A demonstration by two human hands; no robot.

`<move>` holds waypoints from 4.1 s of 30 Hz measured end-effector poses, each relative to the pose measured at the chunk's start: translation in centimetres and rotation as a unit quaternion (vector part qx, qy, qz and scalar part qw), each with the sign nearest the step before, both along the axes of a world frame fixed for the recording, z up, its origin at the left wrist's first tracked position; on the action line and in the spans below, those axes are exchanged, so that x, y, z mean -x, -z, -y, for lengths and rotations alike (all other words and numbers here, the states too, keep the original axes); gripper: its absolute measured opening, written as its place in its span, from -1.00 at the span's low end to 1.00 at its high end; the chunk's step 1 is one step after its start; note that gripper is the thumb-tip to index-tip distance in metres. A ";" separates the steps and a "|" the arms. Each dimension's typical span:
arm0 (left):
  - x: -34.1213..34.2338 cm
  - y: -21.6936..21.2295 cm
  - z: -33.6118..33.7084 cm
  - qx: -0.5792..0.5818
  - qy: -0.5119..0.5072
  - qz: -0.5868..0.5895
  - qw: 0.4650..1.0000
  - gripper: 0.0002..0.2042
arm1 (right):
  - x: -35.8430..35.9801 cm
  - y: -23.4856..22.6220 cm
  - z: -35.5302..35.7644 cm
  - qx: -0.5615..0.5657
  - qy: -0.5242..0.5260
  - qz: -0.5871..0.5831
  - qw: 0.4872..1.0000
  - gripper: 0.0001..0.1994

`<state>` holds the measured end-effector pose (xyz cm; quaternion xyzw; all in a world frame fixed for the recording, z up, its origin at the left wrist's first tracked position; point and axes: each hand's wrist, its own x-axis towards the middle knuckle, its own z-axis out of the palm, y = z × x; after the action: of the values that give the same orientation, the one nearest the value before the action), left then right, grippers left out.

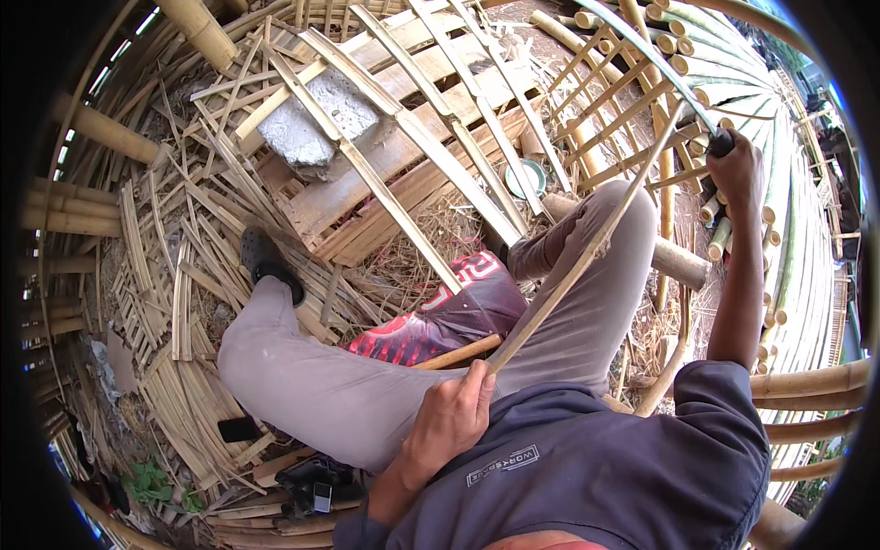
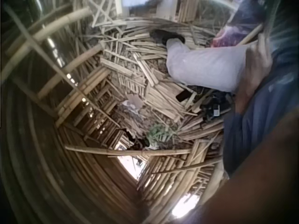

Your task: The person constructs a bamboo structure by hammering bamboo slats into a frame and then uses a machete to trim and shape a bamboo piece while sitting on the ground.

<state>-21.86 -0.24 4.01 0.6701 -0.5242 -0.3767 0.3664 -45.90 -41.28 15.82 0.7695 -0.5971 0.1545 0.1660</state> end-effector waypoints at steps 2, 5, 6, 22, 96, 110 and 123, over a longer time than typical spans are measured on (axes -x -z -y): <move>0.1 0.4 -0.9 0.024 0.011 0.005 1.000 -0.83 | 2.9 -1.6 2.4 -0.018 0.104 -0.044 0.994 -0.66; 0.3 0.9 -1.0 0.034 -0.013 -0.016 0.999 -0.82 | 9.3 -0.9 5.5 -0.053 0.185 -0.021 0.981 -0.59; 0.4 1.2 -0.8 0.034 -0.026 -0.023 0.999 -0.81 | 11.5 -0.1 5.9 -0.054 0.189 -0.009 0.981 -0.58; 0.3 0.2 1.3 0.012 -0.080 -0.194 0.978 -0.71 | 0.5 4.9 -7.3 -0.147 -0.179 0.276 0.933 -0.77; 0.9 1.6 2.9 0.029 -0.105 -0.067 0.992 -0.72 | -9.2 3.6 -12.1 -0.235 -0.320 0.149 0.905 -0.78; -0.6 1.8 1.5 0.050 -0.109 -0.009 0.993 -0.79 | -10.9 0.9 -13.0 -0.154 -0.338 0.082 0.925 -0.68; 0.7 1.4 0.4 0.016 -0.061 -0.035 0.997 -0.80 | -6.5 0.4 -3.3 -0.018 -0.043 0.066 0.997 -0.76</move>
<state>-22.53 -0.68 2.65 0.6813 -0.4751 -0.3684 0.4177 -39.37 -37.96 15.37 0.7855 -0.5756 0.2010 0.1058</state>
